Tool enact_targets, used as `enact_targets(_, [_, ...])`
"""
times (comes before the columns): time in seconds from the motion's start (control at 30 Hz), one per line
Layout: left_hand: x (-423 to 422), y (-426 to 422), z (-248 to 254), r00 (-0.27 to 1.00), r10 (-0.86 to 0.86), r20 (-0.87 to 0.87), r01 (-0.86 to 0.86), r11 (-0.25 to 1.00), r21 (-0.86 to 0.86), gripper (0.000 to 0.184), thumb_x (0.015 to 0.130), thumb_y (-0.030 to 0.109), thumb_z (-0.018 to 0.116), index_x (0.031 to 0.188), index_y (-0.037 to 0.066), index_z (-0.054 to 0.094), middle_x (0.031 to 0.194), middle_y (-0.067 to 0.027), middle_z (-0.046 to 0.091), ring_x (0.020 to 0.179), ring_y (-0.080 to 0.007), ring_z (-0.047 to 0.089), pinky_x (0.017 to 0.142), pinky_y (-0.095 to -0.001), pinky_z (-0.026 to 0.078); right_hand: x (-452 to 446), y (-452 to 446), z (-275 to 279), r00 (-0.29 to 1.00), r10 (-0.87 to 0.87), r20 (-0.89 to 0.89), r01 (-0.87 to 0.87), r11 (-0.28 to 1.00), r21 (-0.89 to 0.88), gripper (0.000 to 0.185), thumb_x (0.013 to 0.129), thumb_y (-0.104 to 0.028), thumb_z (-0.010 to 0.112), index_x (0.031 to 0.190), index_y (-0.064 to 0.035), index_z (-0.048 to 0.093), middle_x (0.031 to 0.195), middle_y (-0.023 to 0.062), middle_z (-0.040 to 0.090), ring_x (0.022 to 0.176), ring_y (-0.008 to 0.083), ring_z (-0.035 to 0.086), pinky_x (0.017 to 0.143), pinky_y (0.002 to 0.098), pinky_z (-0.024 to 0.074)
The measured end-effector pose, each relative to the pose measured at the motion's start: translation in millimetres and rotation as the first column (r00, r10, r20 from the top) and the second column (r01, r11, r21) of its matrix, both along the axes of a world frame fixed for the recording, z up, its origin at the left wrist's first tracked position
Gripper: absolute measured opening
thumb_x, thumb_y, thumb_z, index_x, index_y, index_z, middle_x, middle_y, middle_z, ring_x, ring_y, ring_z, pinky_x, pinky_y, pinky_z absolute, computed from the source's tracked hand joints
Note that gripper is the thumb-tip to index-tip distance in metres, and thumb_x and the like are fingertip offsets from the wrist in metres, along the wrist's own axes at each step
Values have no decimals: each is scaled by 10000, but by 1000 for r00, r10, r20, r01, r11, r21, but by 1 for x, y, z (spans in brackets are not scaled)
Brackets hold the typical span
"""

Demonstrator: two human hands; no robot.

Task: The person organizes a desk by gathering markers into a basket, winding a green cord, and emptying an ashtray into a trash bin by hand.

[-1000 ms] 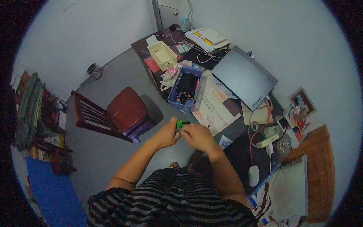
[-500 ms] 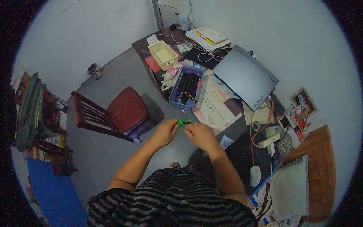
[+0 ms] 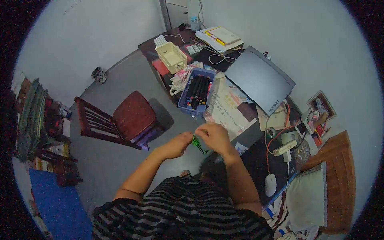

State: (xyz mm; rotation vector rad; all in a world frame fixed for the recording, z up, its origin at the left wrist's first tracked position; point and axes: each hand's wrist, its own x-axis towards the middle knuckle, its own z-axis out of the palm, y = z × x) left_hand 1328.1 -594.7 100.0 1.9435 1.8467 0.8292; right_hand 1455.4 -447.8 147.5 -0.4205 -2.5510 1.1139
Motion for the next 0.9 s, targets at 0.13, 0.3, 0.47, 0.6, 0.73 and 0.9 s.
enact_targets(0.13, [2,-3,27,974,-5,227,-15,996,85,148,805,1,437,951,26,432,841,-170,479,783,-354,482,711,-407,397,-1,11,-21,987,-94,-127,41,928,-372,172,789,-215,603,821,-49,634,657,77,569,560,147,514,518,285,406])
enact_targets(0.3, [2,7,37,925,226,306,-232,973,-16,98,842,73,466,895,29,397,697,-178,500,641,-369,513,569,-411,410,-2,-3,-29,994,-24,104,54,952,-301,195,812,-217,563,808,-28,609,636,105,551,552,167,496,524,296,397])
enact_targets(0.47, [2,11,22,881,471,38,-472,882,-1,161,839,147,500,895,34,400,659,-190,551,622,-386,548,524,-460,402,0,-22,-24,999,9,-33,-6,994,105,158,793,-181,539,833,-47,611,701,124,583,656,278,578,583,365,437])
enact_targets(0.6, [7,10,32,862,490,-129,-504,856,-118,196,814,181,520,903,43,414,697,-186,574,654,-376,565,544,-480,417,5,-21,-5,996,82,40,-90,962,256,147,777,-204,543,811,-75,604,737,118,575,699,317,565,600,402,445])
enact_targets(0.73, [7,8,20,896,365,-252,-400,911,-103,174,804,196,523,880,60,446,729,-166,581,658,-362,568,552,-469,432,-1,-11,4,983,172,63,-183,908,376,155,777,-236,562,787,-85,596,717,90,556,670,286,576,582,398,450])
enact_targets(0.9, [2,2,17,971,107,-214,-114,993,-21,144,802,185,544,889,72,527,777,-126,587,715,-342,567,578,-428,443,-7,5,7,986,152,-65,-150,988,27,158,735,-209,634,778,-57,617,704,71,574,633,188,574,567,324,443])
